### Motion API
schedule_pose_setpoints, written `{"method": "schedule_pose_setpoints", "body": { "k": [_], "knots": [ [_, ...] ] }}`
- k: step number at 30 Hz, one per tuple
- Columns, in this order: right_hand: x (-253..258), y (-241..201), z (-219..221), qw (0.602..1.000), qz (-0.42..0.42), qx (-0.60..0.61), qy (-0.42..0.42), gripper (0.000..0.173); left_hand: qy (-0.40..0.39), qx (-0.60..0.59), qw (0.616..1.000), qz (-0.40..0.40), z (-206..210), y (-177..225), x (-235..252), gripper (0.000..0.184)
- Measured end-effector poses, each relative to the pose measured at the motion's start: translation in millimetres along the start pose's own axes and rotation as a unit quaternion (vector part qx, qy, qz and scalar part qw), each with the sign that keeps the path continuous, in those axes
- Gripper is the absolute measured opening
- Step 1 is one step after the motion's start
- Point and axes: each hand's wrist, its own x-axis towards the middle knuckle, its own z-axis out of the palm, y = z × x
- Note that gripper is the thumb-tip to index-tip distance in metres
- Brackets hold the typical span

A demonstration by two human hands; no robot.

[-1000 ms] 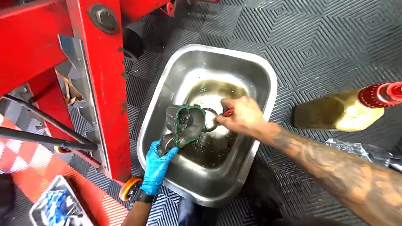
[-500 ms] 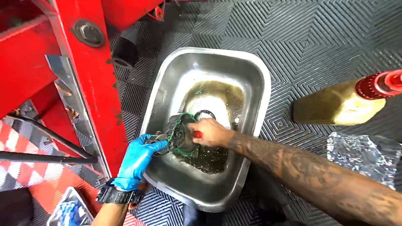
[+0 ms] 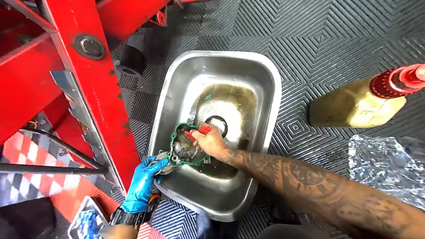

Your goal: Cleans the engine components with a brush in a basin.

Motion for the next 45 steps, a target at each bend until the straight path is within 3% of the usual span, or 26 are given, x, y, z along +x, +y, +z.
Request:
{"method": "schedule_pose_setpoints", "body": {
  "k": [3, 6, 10, 13, 15, 17, 19, 21, 23, 26, 28, 31, 33, 36, 39, 41, 43, 45],
  "knots": [
    [-7.0, -11.6, -3.7, 0.992, -0.029, -0.104, -0.068, 0.027, 0.002, 0.026, 1.0, 0.01, 0.8, 2.5, -3.7, 0.025],
    [-8.8, -5.9, 8.6, 0.979, -0.159, -0.124, -0.014, 0.021, 0.005, 0.037, 0.999, 0.007, 7.2, 11.7, -5.2, 0.024],
    [-15.4, -6.6, -6.4, 0.927, -0.218, -0.273, -0.137, 0.021, 0.004, 0.014, 1.0, 0.0, 3.9, 6.2, -0.3, 0.02],
    [5.3, -19.9, 7.2, 0.941, -0.242, -0.226, -0.074, 0.025, 0.01, -0.001, 1.0, -0.002, 2.2, -0.4, -0.8, 0.019],
    [-1.7, 0.2, 6.5, 0.939, -0.266, -0.202, -0.085, 0.023, 0.003, 0.009, 1.0, 0.004, -0.2, -1.0, -2.3, 0.022],
    [-2.1, -8.3, -14.9, 0.898, -0.243, -0.31, -0.194, 0.02, -0.01, 0.032, 0.999, 0.018, -0.1, -0.4, -2.1, 0.028],
    [-0.9, -52.1, -27.9, 0.828, -0.215, -0.446, -0.262, 0.022, -0.017, 0.041, 0.999, 0.027, -3.8, -9.2, -6.8, 0.031],
    [0.2, -89.0, -43.8, 0.778, -0.253, -0.529, -0.228, 0.018, -0.021, 0.029, 0.999, 0.035, -4.7, -11.4, -2.7, 0.03],
    [-8.6, -97.4, -61.9, 0.742, -0.266, -0.584, -0.192, 0.018, -0.022, 0.007, 0.999, 0.028, -6.8, -14.8, -0.4, 0.029],
    [-26.8, -72.9, -88.4, 0.685, -0.148, -0.682, -0.21, 0.019, -0.03, -0.02, 0.999, 0.031, -12.4, -24.0, 5.9, 0.03],
    [-34.6, -58.2, -102.1, 0.7, -0.123, -0.673, -0.205, 0.022, -0.033, -0.041, 0.998, 0.028, -13.9, -28.1, 9.9, 0.031],
    [-43.4, -61.2, -97.1, 0.808, -0.197, -0.532, -0.158, 0.017, -0.034, -0.052, 0.998, 0.018, -15.5, -30.4, 7.7, 0.029],
    [-35.6, -59.2, -69.4, 0.85, -0.284, -0.413, -0.16, 0.017, -0.039, -0.032, 0.998, 0.024, -15.7, -23.8, 7.4, 0.029],
    [2.7, -39.1, -26.3, 0.824, -0.392, -0.356, -0.202, 0.018, -0.037, -0.003, 0.999, 0.021, -14.3, -14.4, 7.1, 0.028],
    [20.1, -31.4, -34.0, 0.801, -0.344, -0.445, -0.207, 0.024, -0.036, -0.012, 0.999, 0.028, -13.9, -19.4, 10.0, 0.027],
    [13.2, -30.6, -36.3, 0.812, -0.305, -0.464, -0.177, 0.025, -0.036, -0.001, 0.999, 0.031, -12.7, -18.4, 4.9, 0.027],
    [4.7, -35.0, -26.6, 0.808, -0.335, -0.456, -0.164, 0.021, -0.038, 0.009, 0.999, 0.036, -9.6, -13.3, 8.0, 0.028],
    [2.3, -28.8, -20.2, 0.771, -0.414, -0.442, -0.196, 0.021, -0.04, 0.017, 0.998, 0.037, -10.3, -11.3, 6.0, 0.026]
  ]
}}
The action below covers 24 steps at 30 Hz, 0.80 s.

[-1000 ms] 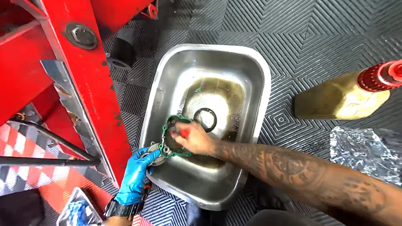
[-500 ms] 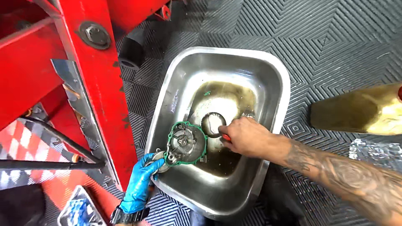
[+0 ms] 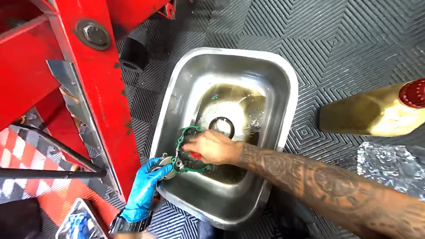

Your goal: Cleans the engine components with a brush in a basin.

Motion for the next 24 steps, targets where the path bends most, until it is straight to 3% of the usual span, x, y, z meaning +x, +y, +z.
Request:
{"method": "schedule_pose_setpoints", "body": {
  "k": [2, 4, 8, 12, 15, 16, 18, 20, 21, 22, 24],
  "knots": [
    [-3.5, 16.1, -1.0, 1.0, -0.009, -0.022, -0.018, 0.031, -0.006, 0.014, 1.0, 0.005, -2.4, 2.8, 1.9, 0.022],
    [-6.7, 20.4, -3.3, 0.995, 0.09, -0.004, -0.048, 0.024, -0.013, 0.017, 1.0, 0.003, -3.7, 4.8, 4.2, 0.024],
    [-0.4, -15.3, -8.3, 0.959, 0.245, 0.113, -0.082, 0.024, -0.009, 0.004, 1.0, 0.0, -5.0, 3.3, 11.0, 0.026],
    [-4.3, -26.7, -9.2, 0.901, 0.276, 0.334, 0.002, 0.017, -0.009, -0.021, 1.0, -0.013, -6.1, 3.8, 14.9, 0.024],
    [2.0, -20.7, 15.1, 0.867, 0.316, 0.36, 0.138, 0.015, -0.015, -0.016, 1.0, -0.005, -4.5, 1.6, 13.0, 0.024],
    [4.1, -17.9, 23.9, 0.841, 0.361, 0.351, 0.199, 0.015, -0.012, -0.006, 1.0, 0.0, -3.2, 3.7, 10.6, 0.025],
    [9.0, -27.3, 35.2, 0.744, 0.454, 0.39, 0.295, 0.016, -0.007, 0.003, 1.0, 0.006, -1.9, 6.5, 7.2, 0.025],
    [15.6, -45.6, 46.5, 0.666, 0.466, 0.47, 0.343, 0.016, -0.009, -0.005, 1.0, 0.008, 0.3, 2.9, 4.4, 0.023],
    [16.1, -49.3, 51.1, 0.665, 0.441, 0.497, 0.34, 0.016, -0.011, -0.015, 1.0, 0.007, 0.0, -0.2, 4.1, 0.021],
    [11.5, -48.7, 53.3, 0.694, 0.411, 0.505, 0.308, 0.015, -0.011, -0.024, 1.0, 0.003, -2.1, -5.1, 2.7, 0.02],
    [-8.2, -35.4, 40.6, 0.827, 0.346, 0.416, 0.153, 0.016, -0.013, -0.042, 0.999, 0.006, -5.2, -14.1, 3.1, 0.022]
  ]
}}
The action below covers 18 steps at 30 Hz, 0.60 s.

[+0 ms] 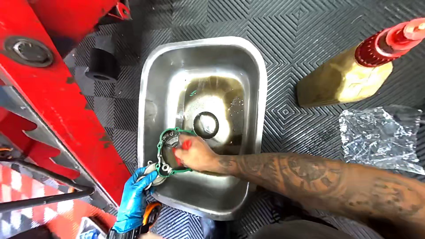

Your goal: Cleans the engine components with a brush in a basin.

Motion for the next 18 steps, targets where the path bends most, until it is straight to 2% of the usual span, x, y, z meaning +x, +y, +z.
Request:
{"method": "schedule_pose_setpoints", "body": {
  "k": [2, 3, 4, 6, 8, 9, 12, 13, 15, 17, 18],
  "knots": [
    [0.5, -13.4, -31.1, 0.964, -0.061, -0.232, -0.111, 0.02, -0.008, -0.008, 1.0, 0.003, -1.9, -6.0, 0.1, 0.027],
    [4.0, -23.8, -40.6, 0.947, -0.081, -0.288, -0.117, 0.021, -0.007, -0.011, 1.0, 0.003, -1.6, -7.8, 0.1, 0.028],
    [7.3, -32.2, -44.2, 0.952, -0.088, -0.278, -0.096, 0.019, -0.001, -0.018, 1.0, 0.001, -1.7, -10.4, -1.6, 0.027],
    [9.6, -39.4, -35.6, 0.993, -0.065, -0.098, -0.024, 0.015, 0.008, -0.029, 1.0, 0.001, 0.0, -11.1, -4.4, 0.027],
    [4.3, -29.1, -19.6, 0.998, -0.018, 0.058, -0.006, 0.016, 0.011, -0.037, 0.999, 0.008, 2.2, -13.0, -3.9, 0.027],
    [-3.3, -20.4, -17.3, 0.997, 0.017, 0.063, -0.032, 0.019, 0.008, -0.032, 0.999, 0.018, -0.2, -16.3, -4.0, 0.03],
    [-4.3, -6.4, -40.2, 0.982, 0.038, -0.15, -0.108, 0.019, -0.02, 0.026, 0.997, 0.068, -2.4, -16.5, -5.6, 0.04],
    [0.0, -10.1, -45.9, 0.976, 0.023, -0.184, -0.111, 0.019, -0.02, 0.032, 0.996, 0.079, -3.2, -19.2, -7.3, 0.041],
    [1.6, -16.4, -43.9, 0.981, -0.03, -0.16, -0.103, 0.016, -0.023, 0.043, 0.994, 0.098, -3.7, -22.7, -10.2, 0.04],
    [-2.3, 1.7, -29.9, 0.978, -0.1, -0.138, -0.123, 0.014, -0.036, 0.075, 0.989, 0.12, -3.2, -19.4, -11.3, 0.04],
    [-2.6, 12.0, -27.4, 0.962, -0.122, -0.189, -0.155, 0.016, -0.04, 0.082, 0.988, 0.122, -3.5, -20.4, -12.5, 0.04]
  ]
}}
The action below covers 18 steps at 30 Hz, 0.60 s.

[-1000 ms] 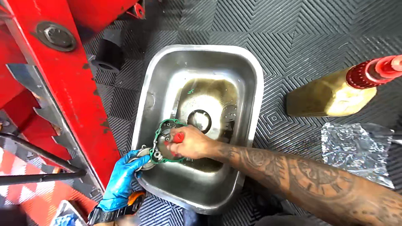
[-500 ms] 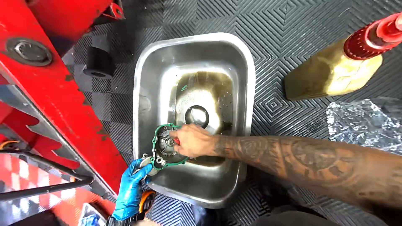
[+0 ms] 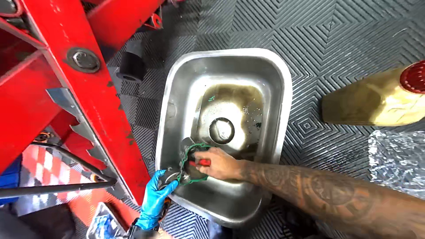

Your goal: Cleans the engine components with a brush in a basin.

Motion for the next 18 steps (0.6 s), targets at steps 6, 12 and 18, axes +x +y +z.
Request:
{"method": "schedule_pose_setpoints", "body": {
  "k": [6, 12, 18],
  "knots": [
    [6.0, -20.5, -8.0, 0.984, -0.077, -0.157, -0.046, 0.015, 0.006, 0.017, 1.0, 0.001, -1.4, -7.9, -3.3, 0.04],
    [-13.1, -46.0, -64.0, 0.963, -0.015, -0.26, -0.072, 0.024, 0.0, 0.06, 0.998, -0.003, 1.1, -2.4, -1.1, 0.042],
    [-70.3, -28.7, -68.9, 0.915, 0.062, -0.381, -0.114, 0.019, 0.03, 0.06, 0.998, 0.012, 19.8, 4.2, -18.2, 0.043]
  ]
}}
